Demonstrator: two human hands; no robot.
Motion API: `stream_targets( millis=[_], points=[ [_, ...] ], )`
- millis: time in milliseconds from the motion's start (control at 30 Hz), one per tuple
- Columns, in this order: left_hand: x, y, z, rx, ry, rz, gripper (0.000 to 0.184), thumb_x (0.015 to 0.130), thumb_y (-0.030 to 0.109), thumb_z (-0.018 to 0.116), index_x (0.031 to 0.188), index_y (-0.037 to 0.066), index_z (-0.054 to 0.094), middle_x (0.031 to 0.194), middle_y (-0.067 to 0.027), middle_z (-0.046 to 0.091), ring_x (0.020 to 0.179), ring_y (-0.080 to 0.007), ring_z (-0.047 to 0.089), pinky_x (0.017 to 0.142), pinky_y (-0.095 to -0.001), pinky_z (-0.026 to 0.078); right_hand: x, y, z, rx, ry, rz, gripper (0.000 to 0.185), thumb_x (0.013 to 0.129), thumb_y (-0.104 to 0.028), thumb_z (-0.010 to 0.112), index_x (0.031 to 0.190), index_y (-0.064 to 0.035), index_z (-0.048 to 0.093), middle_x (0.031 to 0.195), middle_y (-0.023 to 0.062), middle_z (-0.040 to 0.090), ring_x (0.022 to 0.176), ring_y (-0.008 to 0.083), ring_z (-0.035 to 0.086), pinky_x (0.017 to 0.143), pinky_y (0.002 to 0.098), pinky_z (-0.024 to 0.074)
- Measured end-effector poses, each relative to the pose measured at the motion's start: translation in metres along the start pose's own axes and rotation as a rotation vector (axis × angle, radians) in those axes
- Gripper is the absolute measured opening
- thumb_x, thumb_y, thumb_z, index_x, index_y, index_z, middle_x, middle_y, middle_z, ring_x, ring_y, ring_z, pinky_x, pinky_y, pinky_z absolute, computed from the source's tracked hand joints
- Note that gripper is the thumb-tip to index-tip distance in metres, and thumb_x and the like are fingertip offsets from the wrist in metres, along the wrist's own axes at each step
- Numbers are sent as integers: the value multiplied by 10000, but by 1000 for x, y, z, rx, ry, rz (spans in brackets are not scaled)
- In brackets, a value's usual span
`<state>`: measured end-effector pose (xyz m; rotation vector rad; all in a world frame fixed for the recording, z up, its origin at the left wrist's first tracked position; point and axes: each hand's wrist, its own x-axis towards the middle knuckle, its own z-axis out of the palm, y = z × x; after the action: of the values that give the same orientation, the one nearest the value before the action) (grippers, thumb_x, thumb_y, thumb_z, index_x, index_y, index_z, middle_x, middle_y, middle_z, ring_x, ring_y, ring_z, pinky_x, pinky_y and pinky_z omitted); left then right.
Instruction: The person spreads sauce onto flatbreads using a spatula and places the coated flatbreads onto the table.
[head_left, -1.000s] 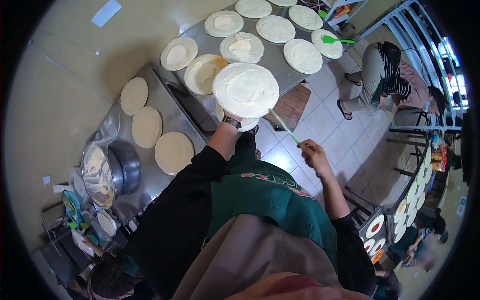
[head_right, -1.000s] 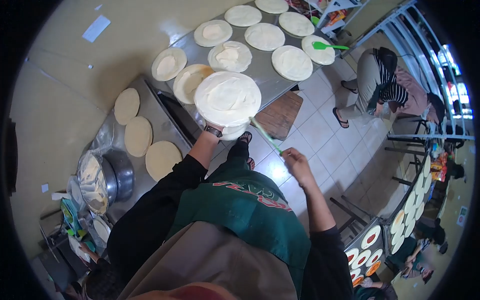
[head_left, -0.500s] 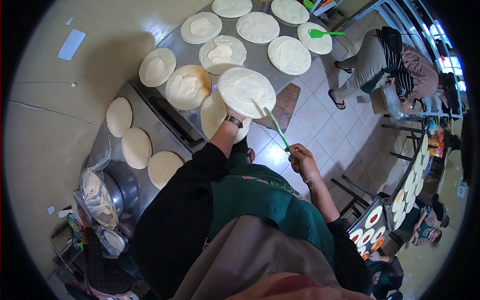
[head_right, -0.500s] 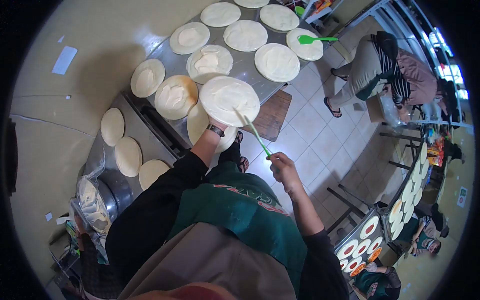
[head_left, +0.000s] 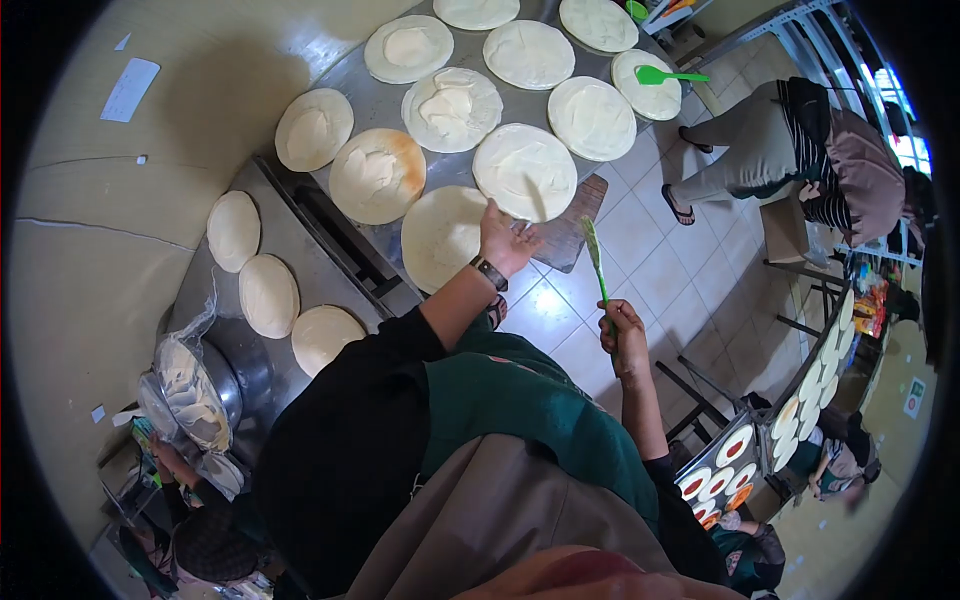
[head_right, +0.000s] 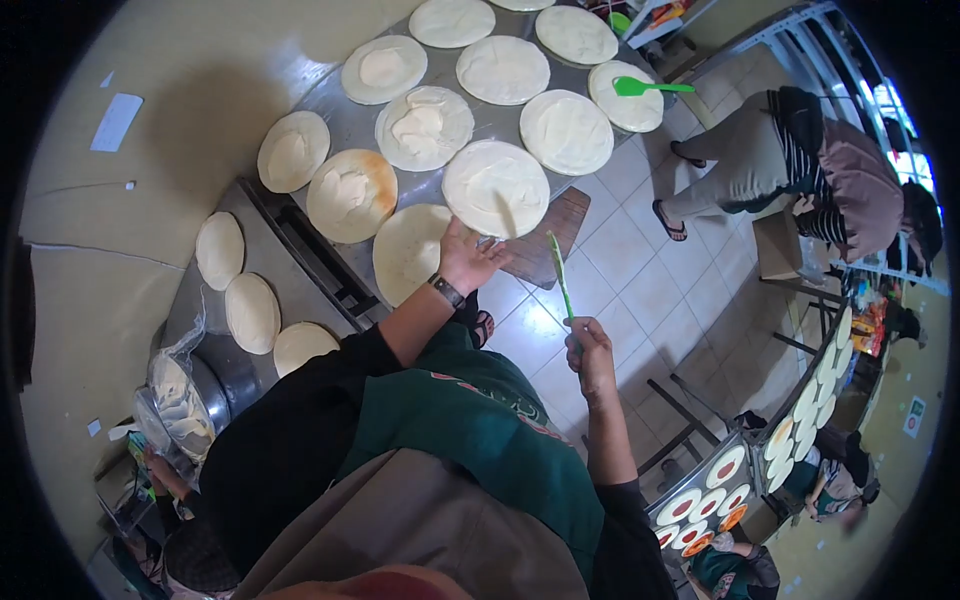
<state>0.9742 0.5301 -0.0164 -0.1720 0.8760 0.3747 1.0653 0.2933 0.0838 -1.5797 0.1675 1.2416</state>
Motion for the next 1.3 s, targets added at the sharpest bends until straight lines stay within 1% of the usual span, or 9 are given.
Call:
stream_targets(
  millis=[33, 233, 533, 667, 733, 800, 833, 1200, 1300],
  points=[
    [-7, 5, 5, -24, 97, -17, 821, 875, 583, 508, 1436, 50, 233, 1399, -179, 332, 1354, -340, 270, 1112, -585, 180, 2, -1, 1, 7, -2, -10, 181, 960, -231, 517, 1003, -64, 575, 616, -23, 451, 427, 32, 309, 389, 184, 223],
    [56, 103, -13, -306, 43, 353, 291, 938, 370, 498, 1002, 91, 451, 1016, -86, 477, 928, -286, 545, 800, -462, 503, 13, -9, 15, 11, -11, -52, 195, 964, -233, 514, 1006, -51, 572, 619, -21, 454, 430, 33, 315, 390, 186, 227],
    [99, 155, 11, -261, 280, 222, 431, 871, 578, 488, 849, 147, 477, 624, -3, 434, 682, -175, 580, 453, -278, 369, 21, -16, 27, 31, -19, -79, 171, 945, -197, 516, 1005, -53, 586, 628, -17, 472, 441, 40, 330, 398, 191, 233],
    [102, 158, 26, 9, 299, 336, 458, 816, 648, 529, 764, 194, 509, 616, 52, 455, 642, -109, 547, 515, -248, 333, 19, -17, 29, 31, -9, -62, 151, 928, -157, 510, 1007, -55, 590, 643, -18, 480, 450, 39, 335, 399, 193, 233],
    [127, 166, 20, 6, 300, 407, 517, 741, 615, 665, 885, 143, 510, 715, 24, 526, 666, -142, 519, 615, -335, 428, 17, -19, 31, 34, -15, -65, 152, 931, -159, 512, 1009, -54, 587, 643, -20, 477, 454, 39, 332, 402, 193, 232],
    [131, 171, 30, -14, 381, 551, 453, 803, 499, 666, 1108, 182, 559, 989, -23, 570, 960, -176, 543, 763, -324, 449, 15, -22, 35, 38, -20, -75, 152, 933, -162, 514, 1010, -52, 585, 644, -22, 473, 457, 38, 329, 404, 194, 232],
    [128, 175, 28, -16, 139, 619, 552, 796, 401, 699, 1256, 172, 498, 1197, -61, 522, 1143, -216, 478, 870, -410, 456, 12, -23, 36, 47, -35, -85, 150, 937, -163, 513, 1007, -51, 584, 642, -23, 467, 463, 39, 328, 408, 195, 232],
    [0, 220, 59, -136, -568, 629, 374, 801, 219, 686, 1131, 67, 594, 1112, -94, 653, 1081, -277, 598, 979, -484, 435, -7, -41, 52, -64, -97, -262, 196, 967, -218, 511, 1038, -48, 578, 628, -33, 435, 466, 33, 311, 422, 188, 234],
    [-59, 213, 58, -159, -807, 670, 500, 888, 378, 547, 1302, 103, 496, 1335, -106, 513, 1243, -297, 476, 1041, -508, 373, -17, -55, 64, -151, -163, -423, 194, 977, -210, 493, 1048, -49, 574, 626, -50, 399, 484, 29, 290, 432, 186, 222]
  ],
)
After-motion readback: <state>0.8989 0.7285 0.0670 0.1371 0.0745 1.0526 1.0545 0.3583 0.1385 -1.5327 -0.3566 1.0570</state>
